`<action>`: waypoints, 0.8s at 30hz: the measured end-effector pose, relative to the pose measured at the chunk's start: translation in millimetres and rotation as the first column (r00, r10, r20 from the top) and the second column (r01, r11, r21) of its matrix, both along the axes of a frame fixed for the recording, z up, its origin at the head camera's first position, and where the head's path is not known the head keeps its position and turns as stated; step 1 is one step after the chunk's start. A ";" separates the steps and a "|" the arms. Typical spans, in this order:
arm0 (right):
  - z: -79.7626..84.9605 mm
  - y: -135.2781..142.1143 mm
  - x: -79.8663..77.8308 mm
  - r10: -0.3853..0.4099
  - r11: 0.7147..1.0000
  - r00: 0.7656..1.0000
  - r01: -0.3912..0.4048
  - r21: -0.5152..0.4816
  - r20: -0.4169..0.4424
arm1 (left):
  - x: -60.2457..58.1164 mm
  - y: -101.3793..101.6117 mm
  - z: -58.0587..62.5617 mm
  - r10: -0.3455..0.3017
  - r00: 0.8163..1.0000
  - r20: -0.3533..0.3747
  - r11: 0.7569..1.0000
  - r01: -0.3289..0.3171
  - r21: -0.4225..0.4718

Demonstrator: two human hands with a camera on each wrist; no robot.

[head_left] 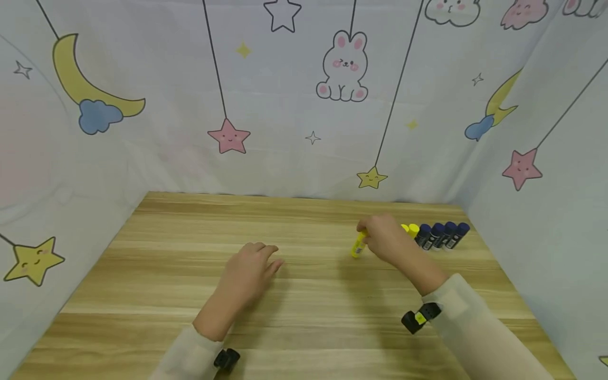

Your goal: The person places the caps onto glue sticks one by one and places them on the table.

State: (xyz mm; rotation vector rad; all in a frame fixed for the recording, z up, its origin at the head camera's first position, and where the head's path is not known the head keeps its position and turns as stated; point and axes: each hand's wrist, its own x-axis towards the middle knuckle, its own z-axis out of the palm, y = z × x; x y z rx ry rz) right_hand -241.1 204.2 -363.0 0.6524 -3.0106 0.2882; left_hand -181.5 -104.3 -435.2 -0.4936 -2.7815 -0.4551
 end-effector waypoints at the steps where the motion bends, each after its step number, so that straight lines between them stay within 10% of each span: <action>1: -0.1 1.0 -1.9 -0.002 1.000 1.000 0.002 0.010 0.004 | -0.4 -0.9 0.8 -0.003 1.000 -0.010 1.000 0.003 0.001; 24: -5.0 18.4 -23.3 -0.031 0.993 0.999 0.029 0.117 0.011 | 0.4 -6.5 -5.8 -0.008 0.999 -0.048 1.000 0.009 0.005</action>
